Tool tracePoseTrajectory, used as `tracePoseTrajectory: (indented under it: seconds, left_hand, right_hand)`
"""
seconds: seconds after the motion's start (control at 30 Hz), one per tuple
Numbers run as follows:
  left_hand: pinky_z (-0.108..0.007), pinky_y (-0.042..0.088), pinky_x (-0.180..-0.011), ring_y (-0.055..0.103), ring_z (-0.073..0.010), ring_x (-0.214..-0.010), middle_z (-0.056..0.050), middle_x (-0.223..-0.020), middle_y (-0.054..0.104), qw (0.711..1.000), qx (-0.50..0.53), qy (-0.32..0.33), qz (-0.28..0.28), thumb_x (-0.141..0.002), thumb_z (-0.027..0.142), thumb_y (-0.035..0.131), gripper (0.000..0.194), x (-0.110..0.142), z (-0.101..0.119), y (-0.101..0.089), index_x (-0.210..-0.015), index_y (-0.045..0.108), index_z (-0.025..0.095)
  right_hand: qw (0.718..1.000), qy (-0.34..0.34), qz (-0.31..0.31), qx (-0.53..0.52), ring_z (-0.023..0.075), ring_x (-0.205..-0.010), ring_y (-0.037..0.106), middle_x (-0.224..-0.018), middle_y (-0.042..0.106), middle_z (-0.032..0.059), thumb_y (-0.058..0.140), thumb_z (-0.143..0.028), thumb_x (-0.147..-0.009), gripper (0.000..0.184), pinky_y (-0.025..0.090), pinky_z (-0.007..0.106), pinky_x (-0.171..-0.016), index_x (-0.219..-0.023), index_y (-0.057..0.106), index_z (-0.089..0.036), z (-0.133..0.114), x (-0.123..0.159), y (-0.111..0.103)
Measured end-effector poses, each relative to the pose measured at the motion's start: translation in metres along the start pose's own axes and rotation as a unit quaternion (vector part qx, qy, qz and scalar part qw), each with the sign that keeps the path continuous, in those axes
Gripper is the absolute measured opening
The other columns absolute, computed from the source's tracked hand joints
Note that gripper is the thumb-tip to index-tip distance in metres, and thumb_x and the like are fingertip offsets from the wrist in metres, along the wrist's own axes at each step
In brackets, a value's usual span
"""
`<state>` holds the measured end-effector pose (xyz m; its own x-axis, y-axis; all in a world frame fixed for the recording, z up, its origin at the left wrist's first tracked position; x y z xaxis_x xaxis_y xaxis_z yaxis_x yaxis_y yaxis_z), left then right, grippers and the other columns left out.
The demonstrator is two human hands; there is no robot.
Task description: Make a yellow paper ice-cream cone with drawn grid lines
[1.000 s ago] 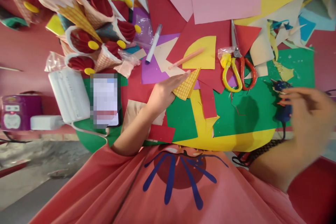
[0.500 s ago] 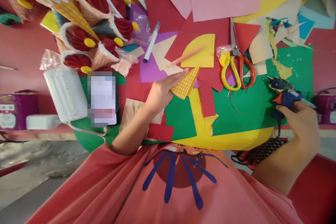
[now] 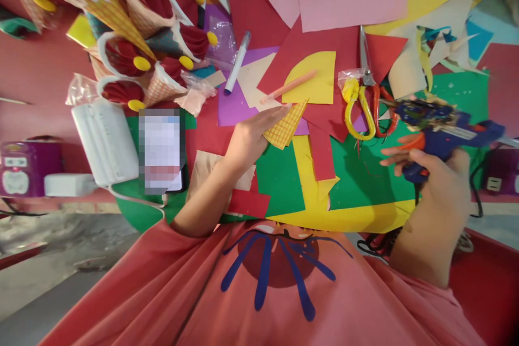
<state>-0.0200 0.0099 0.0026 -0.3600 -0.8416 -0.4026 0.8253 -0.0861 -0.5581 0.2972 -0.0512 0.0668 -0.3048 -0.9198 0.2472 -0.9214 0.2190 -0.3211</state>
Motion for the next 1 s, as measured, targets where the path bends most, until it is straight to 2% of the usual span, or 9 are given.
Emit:
tracePoseTrajectory:
  seconds: [0.03, 0.13, 0.27, 0.37, 0.47, 0.67, 1.0]
  left_hand:
    - [-0.026, 0.051, -0.103, 0.062, -0.0148, -0.118, 0.001, -0.128, 0.065, 1.0, 0.001, -0.001, -0.001, -0.088, 0.003, 0.042, 0.049, 0.0, 0.0, -0.001, -0.127, 0.061, 0.025]
    - [-0.027, 0.05, -0.105, 0.061, -0.0155, -0.121, 0.002, -0.13, 0.064, 1.0, -0.005, -0.007, -0.005, -0.092, 0.007, 0.041, 0.046, 0.0, -0.001, -0.004, -0.128, 0.061, 0.028]
    - [-0.028, 0.05, -0.106, 0.06, -0.0152, -0.121, 0.005, -0.129, 0.064, 1.0, -0.005, 0.001, 0.016, -0.095, 0.011, 0.04, 0.045, -0.002, -0.002, -0.009, -0.131, 0.058, 0.031]
    - [-0.027, 0.052, -0.103, 0.062, -0.015, -0.119, 0.005, -0.127, 0.066, 1.0, 0.006, 0.003, 0.025, -0.095, 0.012, 0.043, 0.044, -0.003, -0.005, -0.01, -0.13, 0.058, 0.033]
    - [-0.026, 0.053, -0.101, 0.063, -0.016, -0.118, 0.004, -0.126, 0.066, 1.0, 0.013, -0.006, 0.018, -0.095, 0.015, 0.047, 0.042, -0.003, -0.007, -0.009, -0.131, 0.058, 0.035]
    - [-0.026, 0.051, -0.103, 0.062, -0.0152, -0.118, 0.005, -0.127, 0.066, 1.0, 0.02, 0.007, 0.016, -0.098, 0.018, 0.044, 0.041, -0.003, -0.004, -0.011, -0.132, 0.055, 0.037]
    - [-0.029, 0.052, -0.104, 0.063, -0.0158, -0.118, 0.002, -0.126, 0.066, 1.0, 0.012, 0.007, 0.012, -0.099, 0.021, 0.045, 0.036, -0.004, -0.002, -0.01, -0.13, 0.058, 0.033]
  right_hand:
    - [0.998, 0.0, -0.049, -0.03, 0.0204, -0.055, 0.069, -0.073, 0.075, 0.0067, 0.064, -0.021, -0.071, 0.006, 0.041, 0.028, -0.039, -0.073, 0.069, -0.019, -0.003, -0.005, 0.01]
    - [0.987, -0.034, -0.137, -0.073, 0.0171, -0.057, 0.07, -0.085, 0.076, 0.008, 0.069, -0.02, -0.073, 0.005, 0.042, 0.025, -0.039, -0.076, 0.07, -0.016, -0.006, -0.021, 0.04]
    - [0.974, -0.046, -0.183, -0.127, 0.0115, -0.05, 0.063, -0.069, 0.071, 0.0041, 0.071, -0.024, -0.074, 0.009, 0.042, 0.022, -0.038, -0.071, 0.069, -0.015, -0.004, -0.031, 0.076]
    - [0.964, -0.04, -0.202, -0.171, 0.0095, -0.044, 0.056, -0.053, 0.061, -0.0003, 0.069, -0.028, -0.078, 0.014, 0.04, 0.021, -0.038, -0.069, 0.068, -0.017, 0.003, -0.03, 0.09]
    - [0.966, -0.046, -0.191, -0.169, 0.0087, -0.044, 0.055, -0.053, 0.06, -0.0013, 0.069, -0.033, -0.08, 0.02, 0.04, 0.022, -0.04, -0.067, 0.066, -0.018, 0.012, -0.028, 0.093]
    - [0.98, -0.027, -0.161, -0.115, 0.0088, -0.043, 0.053, -0.054, 0.059, -0.0018, 0.071, -0.041, -0.076, 0.028, 0.042, 0.023, -0.04, -0.063, 0.062, -0.019, 0.019, -0.027, 0.092]
    - [0.981, -0.019, -0.161, -0.11, 0.0079, -0.041, 0.052, -0.05, 0.058, -0.003, 0.069, -0.034, -0.077, 0.024, 0.042, 0.021, -0.039, -0.06, 0.06, -0.019, 0.018, -0.026, 0.094]
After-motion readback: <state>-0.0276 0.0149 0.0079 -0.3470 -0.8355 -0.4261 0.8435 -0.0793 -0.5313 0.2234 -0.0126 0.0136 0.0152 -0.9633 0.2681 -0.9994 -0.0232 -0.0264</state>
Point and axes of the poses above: each hand's wrist, its own x-axis away from the middle knuckle, its own y-axis out of the palm, z = x × y, the point moved 2 cm from there along -x, towards the middle knuckle
